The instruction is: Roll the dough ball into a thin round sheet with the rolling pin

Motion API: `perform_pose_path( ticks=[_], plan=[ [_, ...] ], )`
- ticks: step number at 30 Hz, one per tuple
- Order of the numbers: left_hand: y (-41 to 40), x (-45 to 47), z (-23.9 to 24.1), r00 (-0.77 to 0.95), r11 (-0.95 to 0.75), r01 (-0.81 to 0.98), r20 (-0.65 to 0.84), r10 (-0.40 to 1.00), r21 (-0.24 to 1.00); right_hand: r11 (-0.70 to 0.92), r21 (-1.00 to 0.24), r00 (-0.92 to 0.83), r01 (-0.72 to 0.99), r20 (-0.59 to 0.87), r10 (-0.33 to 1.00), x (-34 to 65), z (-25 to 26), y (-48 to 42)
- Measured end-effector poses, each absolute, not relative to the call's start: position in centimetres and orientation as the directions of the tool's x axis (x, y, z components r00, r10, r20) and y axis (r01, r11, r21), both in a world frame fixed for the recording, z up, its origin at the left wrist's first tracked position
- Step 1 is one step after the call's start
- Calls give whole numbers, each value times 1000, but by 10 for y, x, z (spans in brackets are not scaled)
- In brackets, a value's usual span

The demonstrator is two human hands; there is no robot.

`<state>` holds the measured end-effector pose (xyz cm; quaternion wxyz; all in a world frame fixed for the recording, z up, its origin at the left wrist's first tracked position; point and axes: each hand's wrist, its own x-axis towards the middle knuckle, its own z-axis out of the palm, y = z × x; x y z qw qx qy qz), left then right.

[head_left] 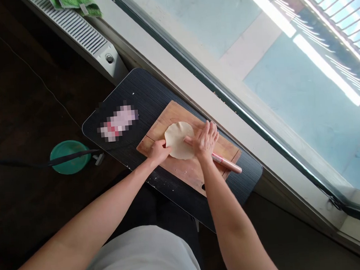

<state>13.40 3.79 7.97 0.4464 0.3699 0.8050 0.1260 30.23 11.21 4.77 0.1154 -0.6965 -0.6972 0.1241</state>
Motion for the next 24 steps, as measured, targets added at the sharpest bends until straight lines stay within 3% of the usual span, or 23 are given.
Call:
perform_pose_path(
  ticks=[3, 8, 13, 16, 21, 24],
  plan=[
    [38, 134, 80, -314, 687, 463, -622, 717, 559, 66, -333, -73, 941, -10, 997, 300, 50, 101],
    [38, 134, 79, -336, 709, 452, -633, 697, 541, -42, -322, 38, 946, -18, 999, 304, 50, 122],
    [37, 135, 78, -328, 703, 428, -628, 706, 568, 45, -327, -52, 944, -13, 999, 299, 51, 97],
    [37, 135, 79, -355, 715, 423, -624, 696, 557, 5, -330, -2, 944, 9, 1000, 302, 46, 111],
    [40, 138, 88, -352, 724, 336, -633, 689, 602, -66, -384, 63, 921, -22, 998, 328, 47, 136],
    [45, 146, 91, -369, 740, 153, -657, 657, 655, 64, -459, -89, 886, -34, 995, 347, 56, 107]
  ],
)
